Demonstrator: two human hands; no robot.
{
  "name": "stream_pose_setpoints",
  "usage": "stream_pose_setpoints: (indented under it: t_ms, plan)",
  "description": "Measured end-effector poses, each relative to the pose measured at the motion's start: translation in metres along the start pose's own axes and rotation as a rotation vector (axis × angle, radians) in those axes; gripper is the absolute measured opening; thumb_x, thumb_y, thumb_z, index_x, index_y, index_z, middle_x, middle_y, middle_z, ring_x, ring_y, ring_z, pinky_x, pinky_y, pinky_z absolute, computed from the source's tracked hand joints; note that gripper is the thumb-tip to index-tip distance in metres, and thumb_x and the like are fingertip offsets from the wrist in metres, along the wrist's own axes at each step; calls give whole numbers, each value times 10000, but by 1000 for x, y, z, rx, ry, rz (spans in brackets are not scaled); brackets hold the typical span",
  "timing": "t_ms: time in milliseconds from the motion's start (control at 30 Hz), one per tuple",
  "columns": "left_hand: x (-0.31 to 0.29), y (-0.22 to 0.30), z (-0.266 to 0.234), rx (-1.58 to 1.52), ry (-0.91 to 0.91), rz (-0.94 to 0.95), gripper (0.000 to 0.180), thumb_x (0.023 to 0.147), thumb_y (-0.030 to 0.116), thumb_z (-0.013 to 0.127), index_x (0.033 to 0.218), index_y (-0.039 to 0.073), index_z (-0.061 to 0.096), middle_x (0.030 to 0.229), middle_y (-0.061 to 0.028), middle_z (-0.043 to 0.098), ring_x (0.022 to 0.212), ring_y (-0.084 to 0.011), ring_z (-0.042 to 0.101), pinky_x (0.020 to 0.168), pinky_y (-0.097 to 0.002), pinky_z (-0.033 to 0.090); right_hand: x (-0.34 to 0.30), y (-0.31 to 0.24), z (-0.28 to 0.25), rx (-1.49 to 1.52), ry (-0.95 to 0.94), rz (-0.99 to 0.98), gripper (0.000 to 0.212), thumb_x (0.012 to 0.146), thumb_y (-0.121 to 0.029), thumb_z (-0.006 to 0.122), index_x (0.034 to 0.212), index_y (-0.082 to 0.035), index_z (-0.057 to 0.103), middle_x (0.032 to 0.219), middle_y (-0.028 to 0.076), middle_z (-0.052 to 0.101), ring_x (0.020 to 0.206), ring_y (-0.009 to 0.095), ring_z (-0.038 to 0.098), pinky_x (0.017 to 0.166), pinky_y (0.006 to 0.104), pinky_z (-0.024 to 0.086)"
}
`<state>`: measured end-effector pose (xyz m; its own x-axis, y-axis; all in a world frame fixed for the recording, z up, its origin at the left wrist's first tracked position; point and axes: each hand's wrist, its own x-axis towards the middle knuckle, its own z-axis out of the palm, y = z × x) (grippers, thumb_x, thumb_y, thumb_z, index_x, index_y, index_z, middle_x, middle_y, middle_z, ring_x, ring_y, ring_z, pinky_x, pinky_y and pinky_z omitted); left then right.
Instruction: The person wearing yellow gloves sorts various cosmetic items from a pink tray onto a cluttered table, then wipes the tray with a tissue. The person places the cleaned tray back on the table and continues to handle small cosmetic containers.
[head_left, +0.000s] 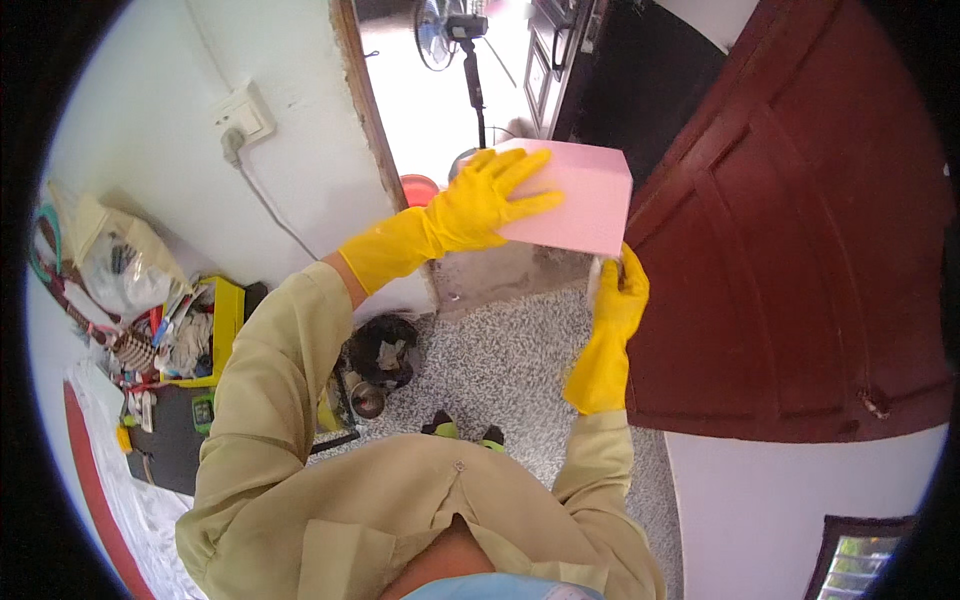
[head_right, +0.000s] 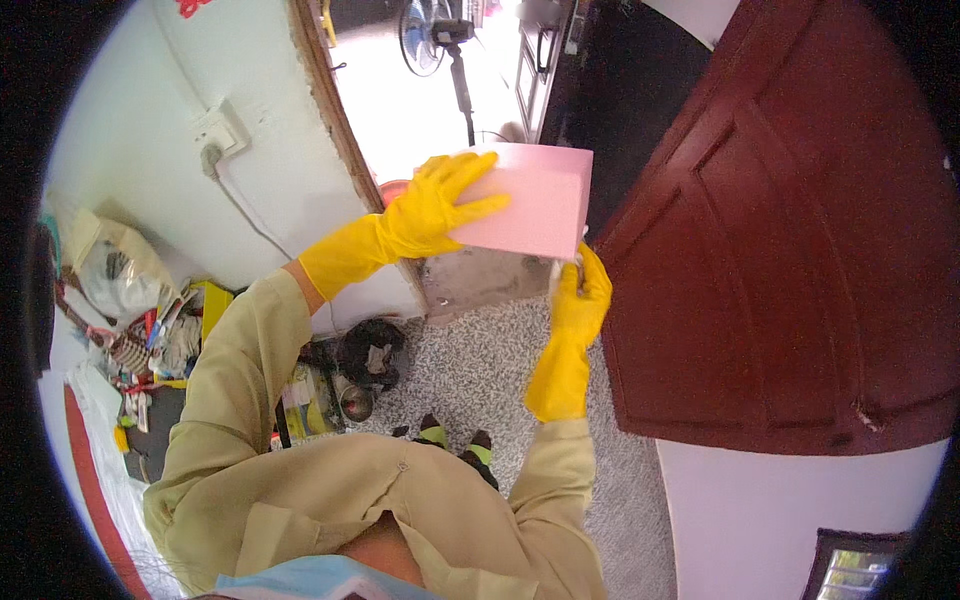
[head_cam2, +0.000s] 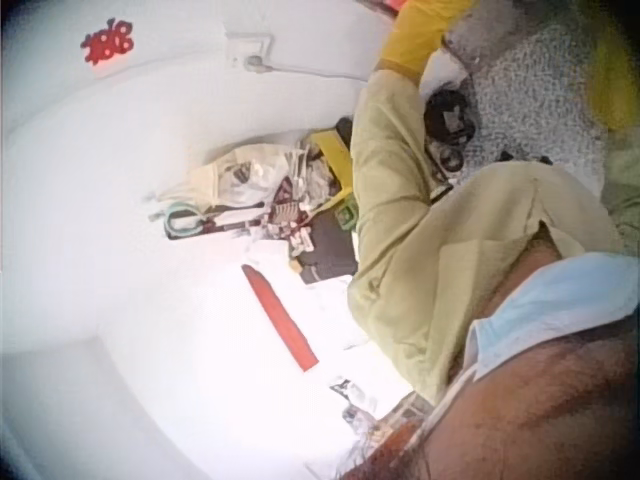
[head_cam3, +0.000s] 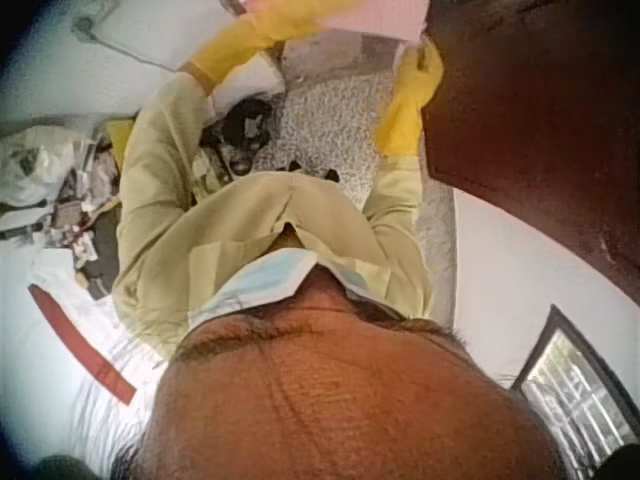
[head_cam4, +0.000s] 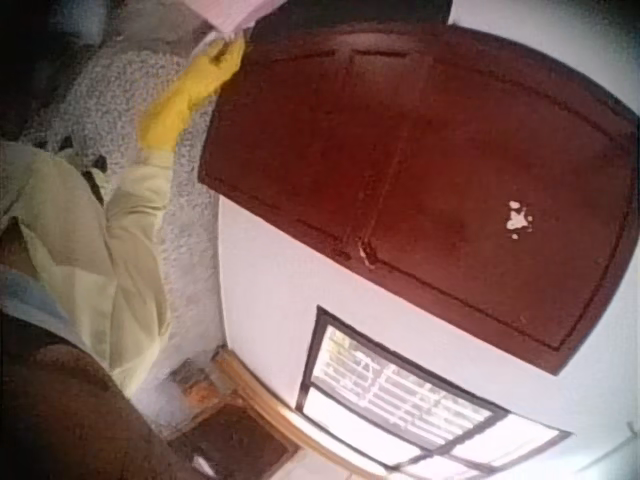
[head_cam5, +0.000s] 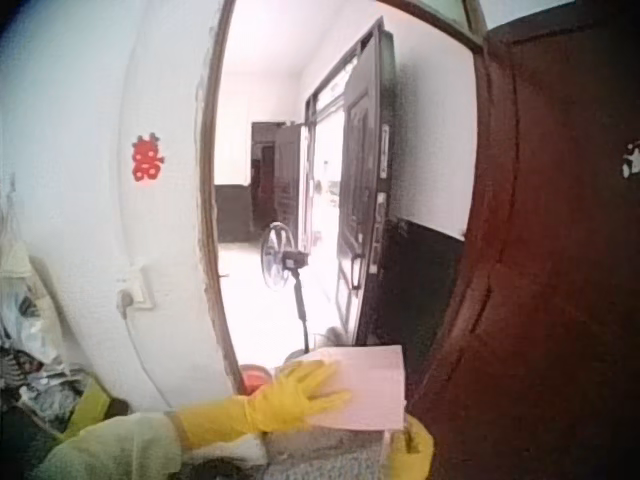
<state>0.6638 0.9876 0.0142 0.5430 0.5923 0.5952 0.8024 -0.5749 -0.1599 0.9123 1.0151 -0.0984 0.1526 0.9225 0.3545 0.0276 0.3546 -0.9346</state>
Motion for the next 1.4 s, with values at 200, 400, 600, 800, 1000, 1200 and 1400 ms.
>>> stream_pose_setpoints:
  t_ms: [200, 400, 600, 800, 1000, 1200, 1400]
  plan:
    - [0, -24, 66, 141, -215, 141, 641, 794, 124, 546, 1368, 374, 407, 1449, -162, 336, 1266, -384, 405, 1030, -575, 302, -53, 8, -73, -269, 119, 179, 228, 876, -19, 529, 1072, 17, 640, 1024, 91, 663, 942, 162, 604, 849, 280, 455]
    - [1, -44, 102, 142, -163, 98, 693, 707, 185, 618, 1352, 361, 438, 1410, -151, 384, 1258, -367, 411, 988, -553, 335, -79, 57, -122, -259, 262, 420, 223, 909, -73, 531, 1081, 31, 629, 1041, 82, 660, 949, 165, 608, 854, 276, 447]
    - [-8, -59, 160, 112, -141, 90, 583, 756, 205, 559, 1309, 368, 481, 1368, -128, 442, 1220, -320, 452, 999, -534, 328, -59, 164, -118, -233, 151, 512, 230, 915, -125, 547, 1062, 25, 640, 1076, 98, 653, 943, 177, 604, 831, 285, 458]
    - [-114, -61, 247, 96, -415, 305, 423, 840, 280, 452, 1241, 406, 494, 1300, -96, 495, 1141, -313, 501, 984, -557, 339, -19, 185, -108, -411, -116, 406, 277, 836, -13, 552, 1101, 12, 632, 1098, 144, 638, 984, 239, 602, 875, 316, 462]
    - [-150, -45, 309, -95, -898, 139, 416, 854, 265, 437, 1249, 386, 483, 1300, -100, 489, 1130, -337, 503, 960, -559, 369, -4, 231, -165, -547, -75, 556, 284, 854, -24, 539, 1123, 29, 614, 1110, 146, 642, 995, 256, 608, 880, 316, 463]
    - [-149, -47, 278, -27, -729, 151, 467, 834, 303, 477, 1296, 368, 449, 1355, -97, 451, 1214, -361, 444, 975, -558, 360, 32, 237, -136, -446, -138, 601, 285, 877, -71, 544, 1134, 35, 608, 1092, 131, 652, 982, 214, 607, 876, 307, 458]
    - [-61, -65, 255, -196, -1010, -432, 757, 648, 272, 751, 1342, 247, 451, 1238, -159, 487, 1125, -396, 486, 938, -500, 387, 54, 226, -93, -317, -236, 616, 284, 870, -63, 565, 1133, 35, 610, 1079, 122, 652, 978, 202, 607, 870, 297, 457]
